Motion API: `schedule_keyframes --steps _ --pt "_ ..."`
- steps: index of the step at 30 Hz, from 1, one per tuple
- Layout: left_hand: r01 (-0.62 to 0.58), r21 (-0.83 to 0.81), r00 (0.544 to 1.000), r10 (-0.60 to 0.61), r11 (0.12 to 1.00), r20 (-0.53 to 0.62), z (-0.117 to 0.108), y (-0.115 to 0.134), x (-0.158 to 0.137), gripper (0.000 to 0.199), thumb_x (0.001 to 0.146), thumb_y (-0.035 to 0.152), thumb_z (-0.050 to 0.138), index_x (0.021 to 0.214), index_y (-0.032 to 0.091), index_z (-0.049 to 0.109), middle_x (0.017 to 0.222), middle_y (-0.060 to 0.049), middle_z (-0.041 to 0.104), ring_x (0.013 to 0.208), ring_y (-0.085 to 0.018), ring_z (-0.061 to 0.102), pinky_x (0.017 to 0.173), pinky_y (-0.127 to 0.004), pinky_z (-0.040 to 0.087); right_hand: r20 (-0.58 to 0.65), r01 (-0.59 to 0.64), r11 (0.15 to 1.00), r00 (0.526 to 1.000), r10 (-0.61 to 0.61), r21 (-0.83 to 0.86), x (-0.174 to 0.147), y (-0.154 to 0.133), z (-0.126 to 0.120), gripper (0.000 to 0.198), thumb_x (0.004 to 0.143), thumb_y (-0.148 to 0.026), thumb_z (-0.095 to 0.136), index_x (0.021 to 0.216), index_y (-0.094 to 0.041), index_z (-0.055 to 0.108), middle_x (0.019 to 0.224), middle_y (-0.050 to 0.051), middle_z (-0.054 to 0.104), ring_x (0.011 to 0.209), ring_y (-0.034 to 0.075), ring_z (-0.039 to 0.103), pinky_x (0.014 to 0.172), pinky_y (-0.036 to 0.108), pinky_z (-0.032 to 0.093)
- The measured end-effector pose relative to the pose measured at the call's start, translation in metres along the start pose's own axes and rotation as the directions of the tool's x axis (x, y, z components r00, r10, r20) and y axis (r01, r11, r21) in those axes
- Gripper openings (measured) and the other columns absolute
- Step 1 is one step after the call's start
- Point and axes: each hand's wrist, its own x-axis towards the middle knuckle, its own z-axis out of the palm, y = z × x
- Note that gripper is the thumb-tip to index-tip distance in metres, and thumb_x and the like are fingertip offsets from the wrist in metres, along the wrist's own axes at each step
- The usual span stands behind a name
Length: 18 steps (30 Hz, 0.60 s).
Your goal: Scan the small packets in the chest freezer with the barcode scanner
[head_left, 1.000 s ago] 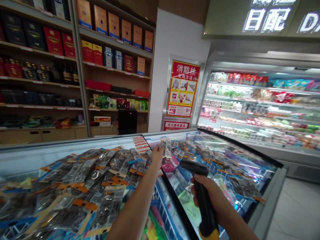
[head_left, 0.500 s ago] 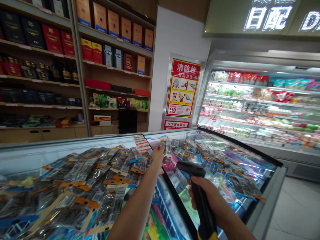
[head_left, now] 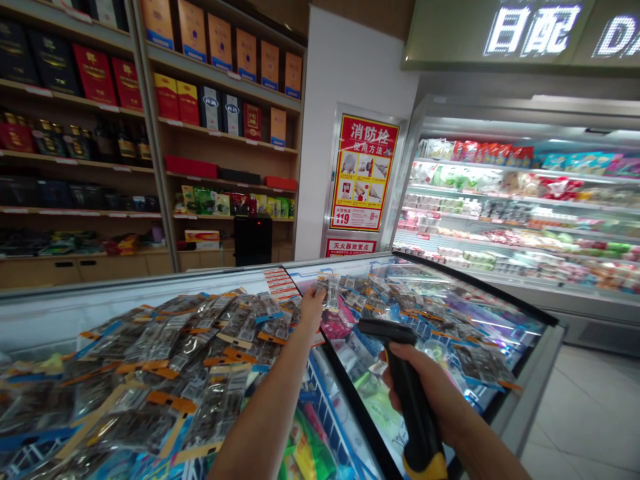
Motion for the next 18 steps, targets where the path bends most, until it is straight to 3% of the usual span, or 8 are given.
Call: schedule_keyframes --steps 11,18 --pt "0.034 -0.121 0.998 -0.027 0.992 0.06 0.0 -0.001 -0.001 0.031 0.047 0.034 0.067 0.067 0.015 0.052 0.056 0.002 0.055 0.048 -0.01 0.05 0.051 -0.023 0.04 0.007 -0.014 0.999 1.0 0.014 -0.048 0.019 -0.004 0.006 0.026 0.075 -0.038 0.047 0.067 -0.014 0.052 0.042 0.0 0.054 0.033 0.01 0.05 0.033 0.018 0.034" --pt "0.019 -0.057 0.998 -0.016 0.998 0.06 -0.003 -0.005 0.003 0.027 0.05 0.033 0.065 0.066 0.016 0.053 0.056 0.002 0.055 0.049 -0.009 0.049 0.051 -0.023 0.039 -0.015 -0.076 0.996 0.997 0.076 -0.035 0.003 -0.034 0.005 0.027 0.076 -0.037 0.046 0.062 -0.014 0.052 0.041 0.001 0.053 0.031 0.01 0.049 0.031 0.018 0.035"
